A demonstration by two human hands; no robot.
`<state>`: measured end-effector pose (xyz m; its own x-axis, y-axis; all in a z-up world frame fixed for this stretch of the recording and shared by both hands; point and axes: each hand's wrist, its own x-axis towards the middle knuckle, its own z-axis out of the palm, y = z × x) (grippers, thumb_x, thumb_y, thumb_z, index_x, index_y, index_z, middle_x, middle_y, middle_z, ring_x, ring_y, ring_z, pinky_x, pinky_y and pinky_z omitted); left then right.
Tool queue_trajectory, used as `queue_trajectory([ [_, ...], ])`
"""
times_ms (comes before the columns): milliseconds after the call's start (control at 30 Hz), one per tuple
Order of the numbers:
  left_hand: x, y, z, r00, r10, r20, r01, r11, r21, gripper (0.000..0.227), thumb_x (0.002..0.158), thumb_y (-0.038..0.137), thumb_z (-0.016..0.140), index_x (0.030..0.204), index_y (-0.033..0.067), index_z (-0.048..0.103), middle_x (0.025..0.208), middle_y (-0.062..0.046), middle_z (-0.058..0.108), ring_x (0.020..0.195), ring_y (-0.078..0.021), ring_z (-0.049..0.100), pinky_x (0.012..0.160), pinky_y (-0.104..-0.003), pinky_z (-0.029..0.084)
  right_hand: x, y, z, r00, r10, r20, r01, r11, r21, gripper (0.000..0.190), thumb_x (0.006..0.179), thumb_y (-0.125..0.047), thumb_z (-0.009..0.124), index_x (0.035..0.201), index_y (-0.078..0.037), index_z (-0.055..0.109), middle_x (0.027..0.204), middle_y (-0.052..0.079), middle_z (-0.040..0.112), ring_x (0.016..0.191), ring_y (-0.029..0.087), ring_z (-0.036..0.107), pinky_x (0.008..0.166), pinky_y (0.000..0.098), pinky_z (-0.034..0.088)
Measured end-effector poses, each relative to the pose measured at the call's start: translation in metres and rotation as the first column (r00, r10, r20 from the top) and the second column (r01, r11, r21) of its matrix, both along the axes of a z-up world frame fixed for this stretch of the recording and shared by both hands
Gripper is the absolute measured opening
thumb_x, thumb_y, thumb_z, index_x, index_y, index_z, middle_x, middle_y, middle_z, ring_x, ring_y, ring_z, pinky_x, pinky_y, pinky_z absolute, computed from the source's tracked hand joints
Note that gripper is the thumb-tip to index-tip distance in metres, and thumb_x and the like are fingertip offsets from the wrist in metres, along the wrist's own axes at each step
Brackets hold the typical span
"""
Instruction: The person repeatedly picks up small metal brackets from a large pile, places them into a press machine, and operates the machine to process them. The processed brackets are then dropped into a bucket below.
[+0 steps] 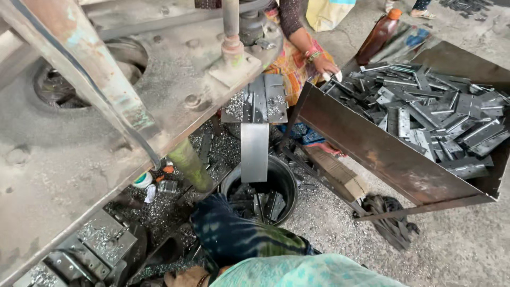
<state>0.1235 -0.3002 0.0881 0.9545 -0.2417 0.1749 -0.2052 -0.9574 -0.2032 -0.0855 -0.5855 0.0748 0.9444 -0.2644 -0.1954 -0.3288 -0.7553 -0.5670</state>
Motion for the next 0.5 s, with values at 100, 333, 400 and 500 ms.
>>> queue_trajectory([
  [100,0.003,0.000,-0.018,1.000,0.003,-0.016,-0.004,1.000,-0.004,0.052,0.101,0.051,0.042,0.147,0.0339,0.056,0.160,0.011,0.043,0.156,-0.0266,0.020,0.123,-0.064,0.009,-0.002,0.027,-0.012,1.000,-0.001,-0.002,0.001,1.000,-0.007,0.078,0.086,-0.031,0.073,0.153,-0.013,0.036,0.115,0.022,0.066,0.101,0.043,0.067,0.083,0.0541,0.055],
  [333,-0.012,0.019,0.002,0.968,0.188,-0.165,-0.179,0.982,0.066,0.050,0.097,0.048,0.046,0.144,0.0355,0.057,0.162,0.006,0.043,0.155,-0.0295,0.023,0.118,-0.065,0.011,0.007,0.065,-0.025,0.974,0.219,0.061,-0.219,0.976,-0.019,0.076,0.087,-0.031,0.072,0.153,-0.014,0.037,0.112,0.022,0.068,0.098,0.044,0.068,0.081,0.0550,0.056],
  [400,-0.022,0.018,0.002,0.967,0.185,-0.175,-0.192,0.981,-0.022,0.045,0.102,0.044,0.046,0.142,0.0319,0.060,0.159,0.007,0.046,0.155,-0.0319,0.022,0.121,-0.065,0.007,-0.015,0.086,-0.021,0.955,0.292,0.051,-0.292,0.956,0.002,0.076,0.088,-0.031,0.071,0.153,-0.015,0.037,0.111,0.022,0.069,0.097,0.044,0.069,0.080,0.0552,0.056],
  [500,-0.010,0.006,0.016,0.950,0.212,-0.231,-0.242,0.964,-0.109,0.049,0.103,0.045,0.043,0.148,0.0311,0.054,0.159,0.008,0.043,0.157,-0.0273,0.017,0.123,-0.067,0.004,0.017,0.088,0.013,0.909,0.407,-0.087,-0.412,0.910,-0.044,0.086,0.084,-0.031,0.075,0.155,-0.012,0.030,0.112,0.026,0.066,0.097,0.045,0.068,0.082,0.0544,0.056],
])
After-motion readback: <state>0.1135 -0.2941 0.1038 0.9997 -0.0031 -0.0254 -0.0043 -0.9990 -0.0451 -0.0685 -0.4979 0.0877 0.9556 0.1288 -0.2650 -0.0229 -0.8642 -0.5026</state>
